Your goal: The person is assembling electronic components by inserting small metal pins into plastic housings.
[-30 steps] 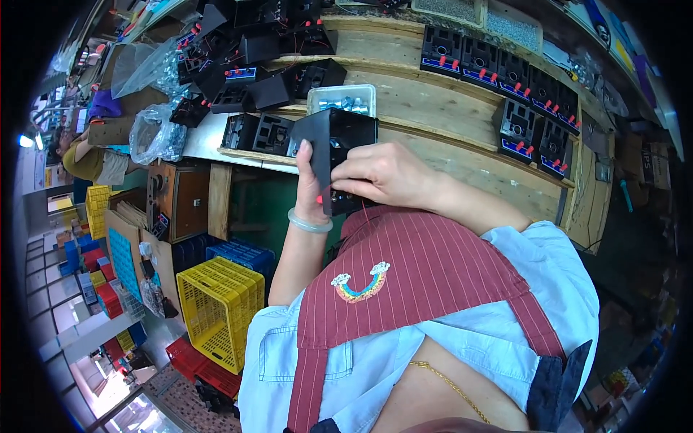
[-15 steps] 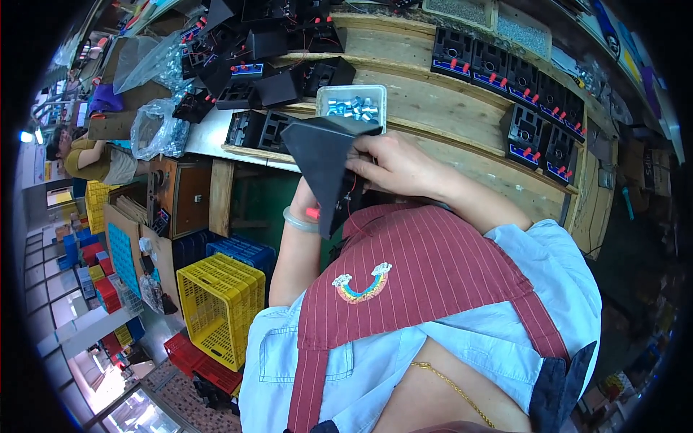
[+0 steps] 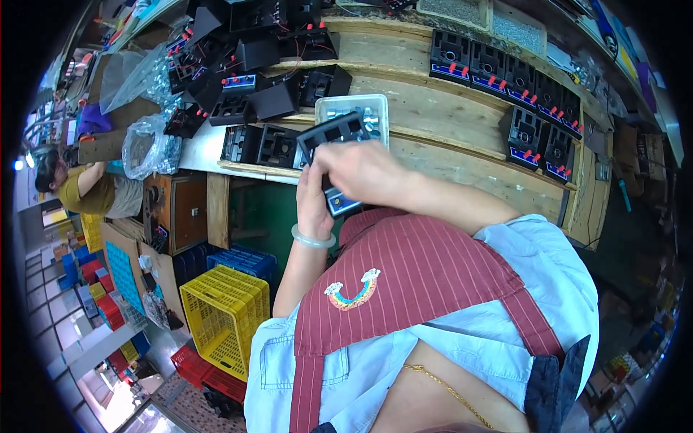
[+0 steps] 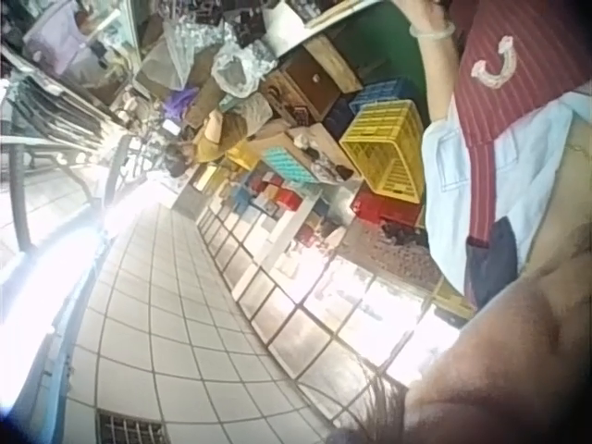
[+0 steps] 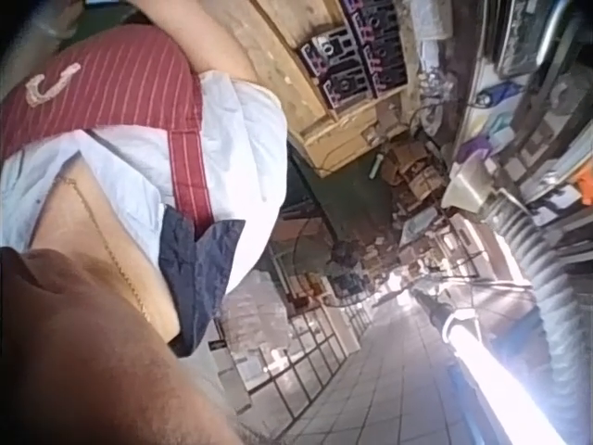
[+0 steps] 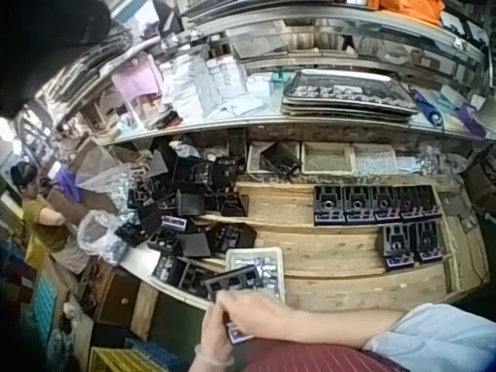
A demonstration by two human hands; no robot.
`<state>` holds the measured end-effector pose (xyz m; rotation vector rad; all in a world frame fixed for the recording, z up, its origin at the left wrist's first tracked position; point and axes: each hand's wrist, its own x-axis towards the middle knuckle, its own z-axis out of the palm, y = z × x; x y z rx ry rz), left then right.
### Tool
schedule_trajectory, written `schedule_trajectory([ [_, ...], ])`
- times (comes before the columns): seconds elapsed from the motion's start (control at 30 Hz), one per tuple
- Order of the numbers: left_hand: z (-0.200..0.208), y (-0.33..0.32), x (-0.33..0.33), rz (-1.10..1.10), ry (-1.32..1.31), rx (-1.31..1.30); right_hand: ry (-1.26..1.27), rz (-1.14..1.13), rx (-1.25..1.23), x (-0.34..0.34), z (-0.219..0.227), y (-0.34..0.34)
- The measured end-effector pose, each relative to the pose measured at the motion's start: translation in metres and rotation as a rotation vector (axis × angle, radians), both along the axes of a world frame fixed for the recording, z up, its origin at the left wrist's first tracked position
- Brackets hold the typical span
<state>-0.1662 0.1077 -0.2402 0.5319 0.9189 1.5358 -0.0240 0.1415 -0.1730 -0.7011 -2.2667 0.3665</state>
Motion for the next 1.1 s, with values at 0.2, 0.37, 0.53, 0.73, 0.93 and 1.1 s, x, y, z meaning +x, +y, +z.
schedule_trajectory([
  [0.2,0.02,-0.008,-0.027,0.04,-0.106,0.019,0.196,0.2,-0.363,-0.009,-0.001,0.022],
  [0.37,0.007,-0.015,-0.044,0.077,-0.059,0.037,-0.431,-0.541,0.117,0.029,-0.06,0.112],
  [0.53,0.008,-0.015,-0.032,0.056,-0.049,0.002,0.081,-0.242,-0.289,0.035,-0.05,0.091],
  [0.73,0.012,0.002,-0.004,-0.065,0.013,0.039,0.241,0.049,-0.243,0.043,0.005,0.01],
  [0.93,0.014,0.016,0.009,-0.057,0.057,0.035,-0.012,0.046,0.163,0.039,-0.011,0.021],
  [1.1,0.02,0.02,0.014,-0.127,0.032,0.056,-0.056,0.107,0.068,0.044,-0.002,0.028],
])
